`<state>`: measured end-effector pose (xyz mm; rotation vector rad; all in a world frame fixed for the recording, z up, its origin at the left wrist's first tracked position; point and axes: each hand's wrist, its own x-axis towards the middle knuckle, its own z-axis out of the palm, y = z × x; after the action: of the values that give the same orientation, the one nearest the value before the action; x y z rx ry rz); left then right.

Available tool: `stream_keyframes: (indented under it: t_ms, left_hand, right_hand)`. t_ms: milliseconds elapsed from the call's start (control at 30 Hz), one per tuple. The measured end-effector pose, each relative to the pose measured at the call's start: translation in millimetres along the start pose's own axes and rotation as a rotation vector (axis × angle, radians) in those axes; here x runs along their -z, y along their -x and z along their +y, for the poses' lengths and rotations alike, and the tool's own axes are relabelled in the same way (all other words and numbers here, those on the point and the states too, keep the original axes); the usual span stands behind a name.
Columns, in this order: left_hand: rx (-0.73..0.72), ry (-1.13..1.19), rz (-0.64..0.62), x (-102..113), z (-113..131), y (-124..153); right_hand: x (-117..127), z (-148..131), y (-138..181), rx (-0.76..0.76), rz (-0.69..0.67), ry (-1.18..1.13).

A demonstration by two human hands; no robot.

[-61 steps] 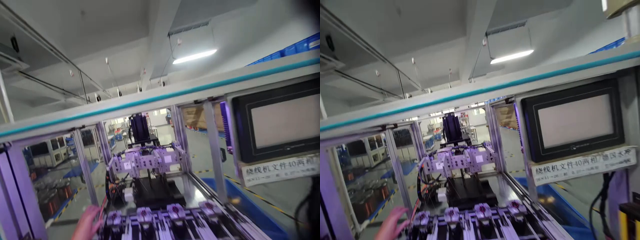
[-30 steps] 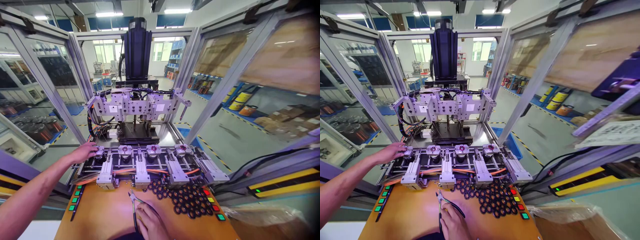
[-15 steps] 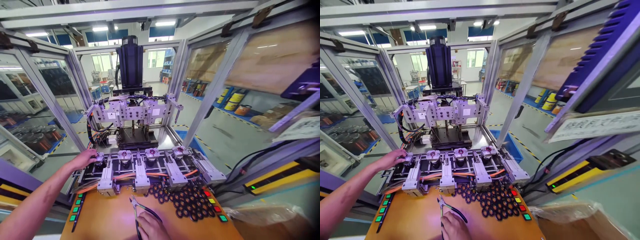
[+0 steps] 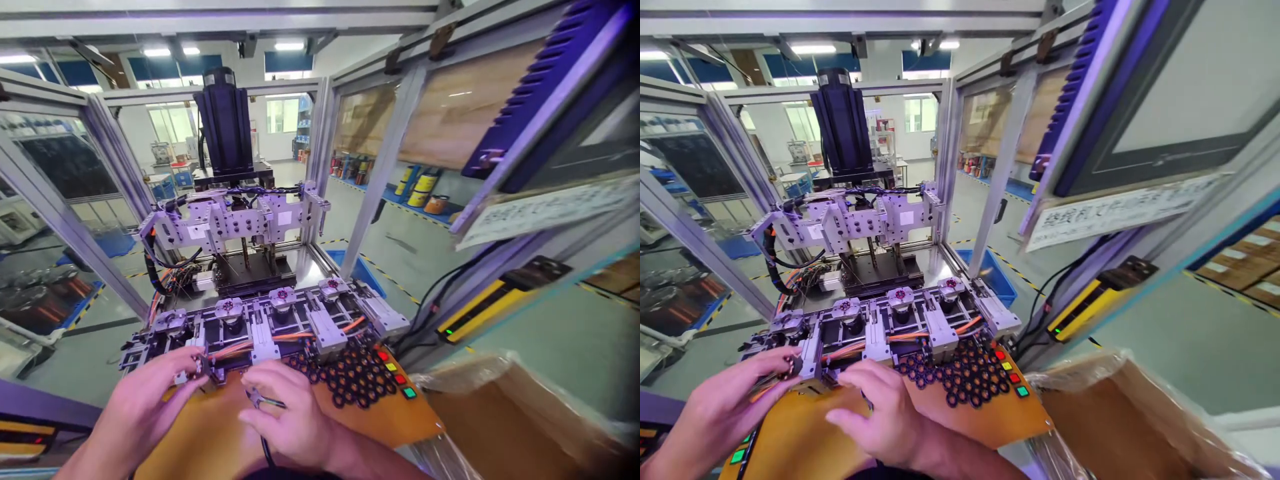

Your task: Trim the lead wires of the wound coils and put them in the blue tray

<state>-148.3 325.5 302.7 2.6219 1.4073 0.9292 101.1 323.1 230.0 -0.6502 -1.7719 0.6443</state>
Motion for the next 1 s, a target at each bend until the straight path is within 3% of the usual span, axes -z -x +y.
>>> stream_keyframes:
  t_ms: [100,233,333,567,667,767,867,1000]
  left_hand:
    - [-0.070,-0.018,0.205,-5.4,33.6,9.9]
    - [-0.013,-0.001,0.330,-10.8,54.6,20.5]
    - [0.137,0.127,0.374,-14.2,61.9,30.8]
    - [0.583,0.741,0.507,-25.2,81.4,39.8]
    - [0.779,0.882,0.496,-29.2,77.3,42.0]
    - [0.744,0.997,0.403,-33.9,63.6,47.3]
    - [0.725,1.047,0.348,-39.9,53.3,53.1]
    - [0.771,1.102,0.298,-46.4,51.6,57.6]
  right_hand:
    - [-4.9,-24.6,-35.8,0.104,0.139,-0.132]
    - [-22.0,-39.9,-41.5,0.087,0.164,-0.163]
    - [-27.5,-43.9,-35.1,0.049,0.129,-0.193]
    - [-30.0,-43.8,-21.3,-0.125,0.109,-0.379]
    - [-24.8,-41.5,-12.6,-0.239,0.048,-0.478]
    - [-14.6,-35.7,-11.4,-0.387,-0.092,-0.685]
    - [-8.5,-30.1,-21.9,-0.445,-0.132,-0.864]
    - [-14.2,-28.4,-38.7,-0.429,-0.145,-0.821]
